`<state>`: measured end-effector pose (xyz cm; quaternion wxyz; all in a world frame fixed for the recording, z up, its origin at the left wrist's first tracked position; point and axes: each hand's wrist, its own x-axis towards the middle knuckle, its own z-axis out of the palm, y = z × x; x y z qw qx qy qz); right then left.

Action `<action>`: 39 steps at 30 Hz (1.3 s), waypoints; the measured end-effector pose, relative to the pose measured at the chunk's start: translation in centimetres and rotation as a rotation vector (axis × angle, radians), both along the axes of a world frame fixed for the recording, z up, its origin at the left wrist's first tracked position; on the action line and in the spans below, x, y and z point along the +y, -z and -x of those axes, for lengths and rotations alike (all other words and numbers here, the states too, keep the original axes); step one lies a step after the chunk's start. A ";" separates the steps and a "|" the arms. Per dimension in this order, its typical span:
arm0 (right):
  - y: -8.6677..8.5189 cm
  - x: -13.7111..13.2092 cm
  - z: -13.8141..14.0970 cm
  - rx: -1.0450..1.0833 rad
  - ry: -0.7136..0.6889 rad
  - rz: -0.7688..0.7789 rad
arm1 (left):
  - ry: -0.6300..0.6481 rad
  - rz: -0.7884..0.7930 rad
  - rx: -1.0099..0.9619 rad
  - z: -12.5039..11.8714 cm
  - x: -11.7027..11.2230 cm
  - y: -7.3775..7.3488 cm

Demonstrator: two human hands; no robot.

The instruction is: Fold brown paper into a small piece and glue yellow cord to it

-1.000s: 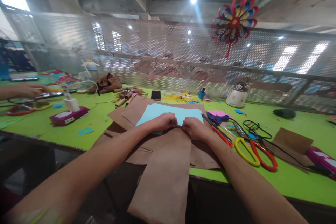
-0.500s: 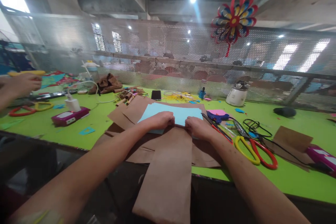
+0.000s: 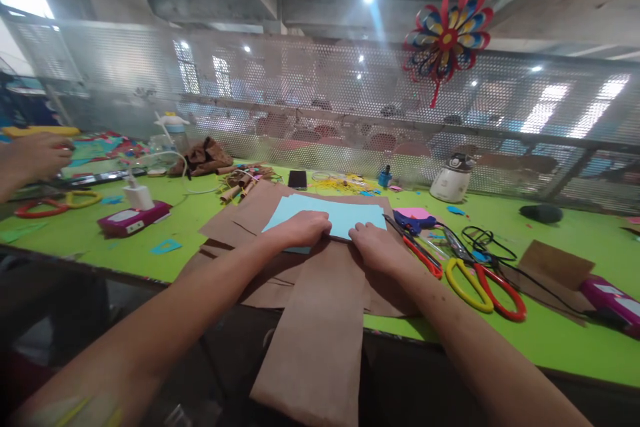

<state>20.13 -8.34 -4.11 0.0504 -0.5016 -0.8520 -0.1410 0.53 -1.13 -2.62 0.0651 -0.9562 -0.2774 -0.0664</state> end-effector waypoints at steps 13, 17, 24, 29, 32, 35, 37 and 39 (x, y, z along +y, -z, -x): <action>-0.4 0.6 1.4 0.104 0.085 -0.180 | -0.053 0.536 -0.307 0.1 1.1 -1.9; -0.4 0.8 1.5 0.194 0.071 -0.233 | 0.024 0.690 -0.312 0.8 0.6 -2.0; -0.5 1.1 1.0 0.357 0.005 -0.217 | 0.020 0.767 -0.314 0.6 0.8 -1.0; -0.7 2.0 -0.2 0.809 -0.112 0.025 | -0.022 0.695 -0.282 0.5 1.1 -0.9; -1.2 2.2 -0.9 1.010 -0.040 0.283 | 0.012 0.621 -0.244 0.4 1.0 -1.1; -1.5 2.1 -1.1 0.994 0.042 0.432 | 0.082 0.561 -0.251 0.2 0.9 -1.3; -1.5 1.9 -1.0 0.950 0.070 0.453 | 0.126 0.534 -0.274 0.1 0.7 -1.3; -1.5 1.8 -0.9 0.971 0.058 0.469 | 0.145 0.533 -0.302 0.0 0.6 -1.3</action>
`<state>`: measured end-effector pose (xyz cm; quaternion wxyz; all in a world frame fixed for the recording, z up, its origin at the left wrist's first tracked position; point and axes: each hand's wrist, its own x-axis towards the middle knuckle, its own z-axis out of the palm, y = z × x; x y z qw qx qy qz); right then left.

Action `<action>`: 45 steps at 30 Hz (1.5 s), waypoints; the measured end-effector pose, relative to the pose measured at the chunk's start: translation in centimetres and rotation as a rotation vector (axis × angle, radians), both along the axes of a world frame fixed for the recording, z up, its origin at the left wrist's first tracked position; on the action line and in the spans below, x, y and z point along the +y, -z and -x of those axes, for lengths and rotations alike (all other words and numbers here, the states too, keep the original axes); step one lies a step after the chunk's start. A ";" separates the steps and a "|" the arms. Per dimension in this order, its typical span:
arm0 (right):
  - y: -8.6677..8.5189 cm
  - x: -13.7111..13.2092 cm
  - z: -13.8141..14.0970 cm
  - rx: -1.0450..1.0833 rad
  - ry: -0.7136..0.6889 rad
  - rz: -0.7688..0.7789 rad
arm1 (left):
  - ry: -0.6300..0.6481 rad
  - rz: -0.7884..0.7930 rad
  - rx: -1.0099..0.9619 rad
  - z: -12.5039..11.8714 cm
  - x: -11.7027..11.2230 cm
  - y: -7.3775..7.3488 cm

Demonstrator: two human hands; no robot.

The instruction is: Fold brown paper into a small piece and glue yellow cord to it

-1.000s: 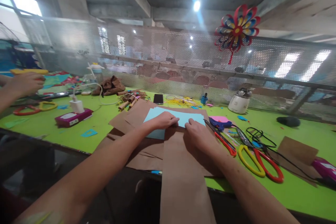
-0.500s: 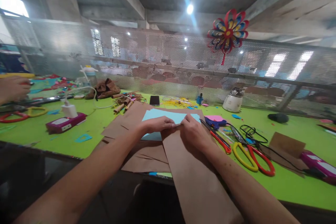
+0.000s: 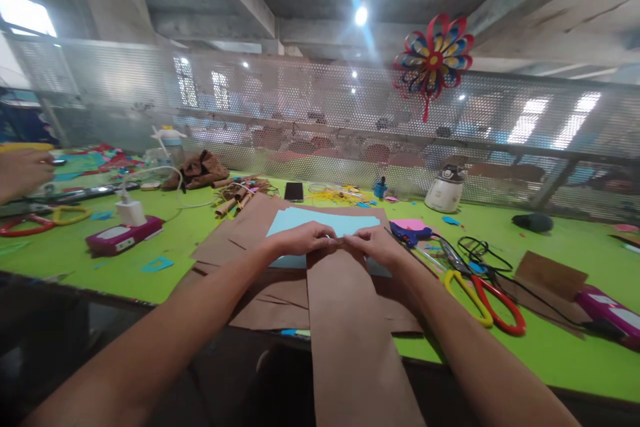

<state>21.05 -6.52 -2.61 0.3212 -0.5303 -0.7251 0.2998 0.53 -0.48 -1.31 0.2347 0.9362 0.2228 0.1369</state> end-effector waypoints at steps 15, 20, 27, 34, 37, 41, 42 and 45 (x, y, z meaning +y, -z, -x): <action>0.2 0.2 -0.3 0.285 -0.049 0.059 | -0.058 0.208 -0.130 0.3 0.2 0.2; 0.1 0.3 -0.3 0.223 -0.085 0.015 | -0.071 0.170 -0.139 0.3 0.2 0.4; 0.3 0.4 -0.4 0.167 -0.036 -0.096 | -0.109 -0.113 -0.102 -0.1 -0.4 0.0; 0.4 0.7 -0.1 0.012 -0.137 -0.166 | -0.132 -0.256 -0.061 0.1 -0.6 -0.1; 0.2 0.5 0.0 -0.053 -0.129 -0.215 | -0.095 -0.171 -0.084 0.0 -0.7 -0.1; 0.1 0.2 0.0 -0.063 -0.074 -0.213 | -0.043 -0.042 -0.096 0.1 -0.6 -0.3; 0.1 0.1 0.0 -0.063 -0.068 -0.217 | -0.033 0.001 -0.089 0.2 -0.5 -0.2; 0.1 0.1 -0.3 -0.066 -0.061 -0.202 | -0.001 0.165 -0.032 0.7 -0.1 -0.2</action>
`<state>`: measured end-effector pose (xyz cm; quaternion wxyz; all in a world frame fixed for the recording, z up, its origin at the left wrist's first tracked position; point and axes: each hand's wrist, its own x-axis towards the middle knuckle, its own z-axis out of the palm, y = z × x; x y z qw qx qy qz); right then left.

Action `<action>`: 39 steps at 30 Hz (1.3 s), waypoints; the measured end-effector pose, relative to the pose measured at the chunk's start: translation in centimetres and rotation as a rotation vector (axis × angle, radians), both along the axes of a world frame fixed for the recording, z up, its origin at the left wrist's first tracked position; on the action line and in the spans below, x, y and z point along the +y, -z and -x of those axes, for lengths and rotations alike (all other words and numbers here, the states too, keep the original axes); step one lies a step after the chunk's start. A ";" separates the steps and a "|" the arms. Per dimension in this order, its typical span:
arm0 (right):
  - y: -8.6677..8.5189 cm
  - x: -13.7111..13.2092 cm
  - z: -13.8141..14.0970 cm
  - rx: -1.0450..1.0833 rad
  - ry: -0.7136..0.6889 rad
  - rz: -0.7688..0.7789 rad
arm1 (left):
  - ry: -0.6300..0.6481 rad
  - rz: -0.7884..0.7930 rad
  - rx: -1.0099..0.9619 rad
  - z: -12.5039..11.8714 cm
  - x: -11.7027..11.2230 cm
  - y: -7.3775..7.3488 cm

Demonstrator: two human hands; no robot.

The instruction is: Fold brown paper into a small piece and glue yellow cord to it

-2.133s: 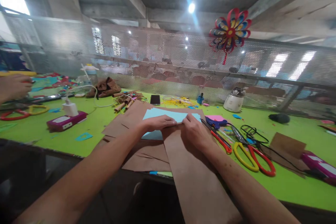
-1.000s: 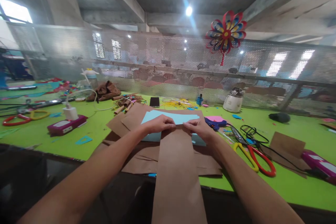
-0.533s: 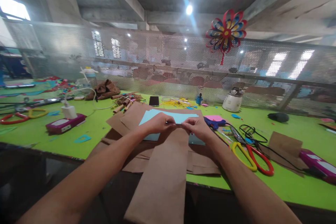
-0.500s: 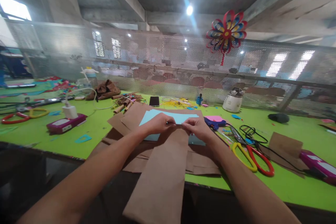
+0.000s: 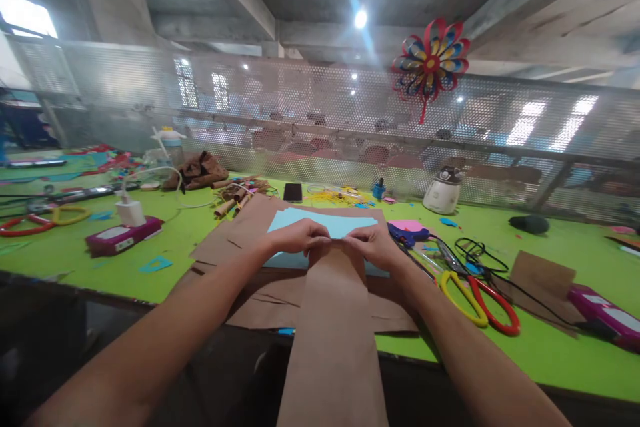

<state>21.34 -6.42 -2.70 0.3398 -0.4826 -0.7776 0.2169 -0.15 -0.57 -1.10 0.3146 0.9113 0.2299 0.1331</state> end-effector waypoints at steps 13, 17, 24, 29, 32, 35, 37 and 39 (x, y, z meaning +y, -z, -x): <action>-0.5 -0.3 0.4 -0.111 -0.083 -0.080 | 0.020 -0.016 -0.001 -0.1 -0.2 -0.3; -0.4 -0.2 0.4 -0.097 -0.066 -0.101 | -0.001 -0.009 -0.045 -0.2 -0.1 -0.3; -0.7 -0.4 -0.2 0.076 -0.031 0.131 | 0.024 0.169 -0.090 0.4 0.7 -0.1; -1.1 -0.6 -0.3 0.216 -0.016 0.180 | -0.013 0.241 -0.166 0.8 0.9 -0.4; -1.2 -0.8 0.0 0.253 0.002 0.173 | -0.089 0.282 -0.210 1.0 0.6 -0.8; -1.2 -0.7 -0.4 0.296 -0.015 0.203 | -0.144 0.328 -0.221 1.4 0.3 -1.2; -1.1 -0.4 -1.0 0.369 -0.034 0.220 | -0.156 0.369 -0.256 1.7 0.1 -1.4; -1.2 -0.3 -1.5 0.491 -0.031 0.171 | -0.157 0.415 -0.312 2.0 0.1 -1.5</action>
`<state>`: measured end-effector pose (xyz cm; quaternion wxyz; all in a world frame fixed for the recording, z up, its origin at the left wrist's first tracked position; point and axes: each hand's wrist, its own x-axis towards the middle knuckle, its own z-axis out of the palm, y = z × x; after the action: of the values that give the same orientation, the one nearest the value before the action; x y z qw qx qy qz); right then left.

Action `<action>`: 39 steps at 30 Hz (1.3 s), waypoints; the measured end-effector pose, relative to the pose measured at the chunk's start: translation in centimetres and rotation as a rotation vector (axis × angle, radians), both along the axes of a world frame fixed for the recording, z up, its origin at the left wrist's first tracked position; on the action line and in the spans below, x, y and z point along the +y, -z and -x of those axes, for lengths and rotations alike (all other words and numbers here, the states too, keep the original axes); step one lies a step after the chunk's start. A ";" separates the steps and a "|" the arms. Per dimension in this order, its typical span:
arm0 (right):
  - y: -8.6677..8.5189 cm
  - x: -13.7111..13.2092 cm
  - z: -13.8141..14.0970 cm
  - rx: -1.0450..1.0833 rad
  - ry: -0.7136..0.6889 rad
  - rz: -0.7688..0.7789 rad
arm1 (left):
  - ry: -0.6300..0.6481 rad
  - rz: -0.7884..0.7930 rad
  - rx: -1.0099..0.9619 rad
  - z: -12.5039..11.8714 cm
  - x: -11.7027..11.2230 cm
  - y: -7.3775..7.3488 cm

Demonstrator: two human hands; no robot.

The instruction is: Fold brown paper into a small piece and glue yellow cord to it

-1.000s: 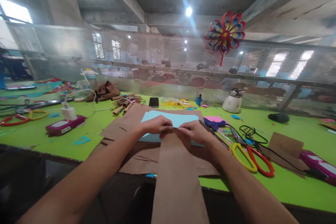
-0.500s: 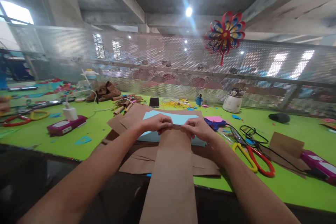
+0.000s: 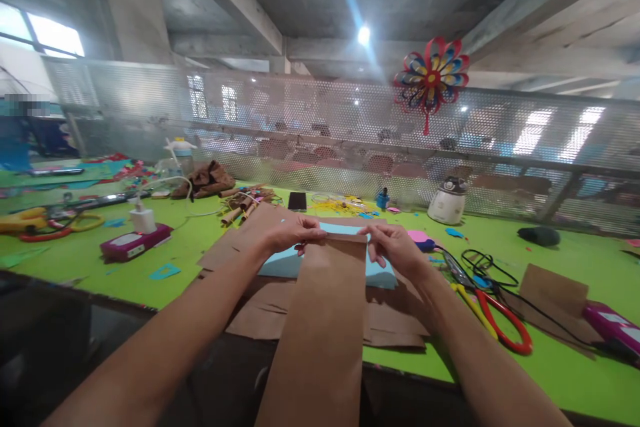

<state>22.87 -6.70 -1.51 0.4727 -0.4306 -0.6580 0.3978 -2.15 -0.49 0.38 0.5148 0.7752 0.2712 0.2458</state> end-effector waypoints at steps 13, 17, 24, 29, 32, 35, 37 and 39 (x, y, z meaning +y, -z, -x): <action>-1.8 -2.8 2.5 0.011 -0.274 -0.094 | 0.288 0.364 -0.074 -3.3 -3.0 1.7; -1.6 -2.5 2.4 -0.021 -0.212 -0.060 | 0.360 0.321 -0.042 -3.3 -2.4 2.3; 0.1 -0.6 1.6 -0.312 -0.193 0.049 | -0.020 0.168 -0.241 -1.9 0.6 1.5; 1.7 0.9 2.0 -0.581 -0.149 -0.121 | 0.011 -0.218 0.117 -2.4 0.4 2.0; 2.1 1.2 2.5 -0.664 -0.097 -0.177 | 0.055 -0.483 0.294 -2.9 0.4 2.7; 2.3 1.1 2.9 -0.701 -0.053 -0.199 | 0.038 -0.564 0.346 -3.1 0.7 3.2; 2.4 1.1 3.0 -0.731 -0.032 -0.215 | 0.017 -0.568 0.363 -3.1 0.8 3.4; 2.3 1.0 3.0 -0.773 -0.023 -0.252 | 0.023 -0.560 0.375 -3.1 0.8 3.7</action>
<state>19.83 -5.74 -3.85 0.2352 -0.4796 -0.8356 0.1279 0.99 0.29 -3.29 0.2259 0.9212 0.2745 0.1582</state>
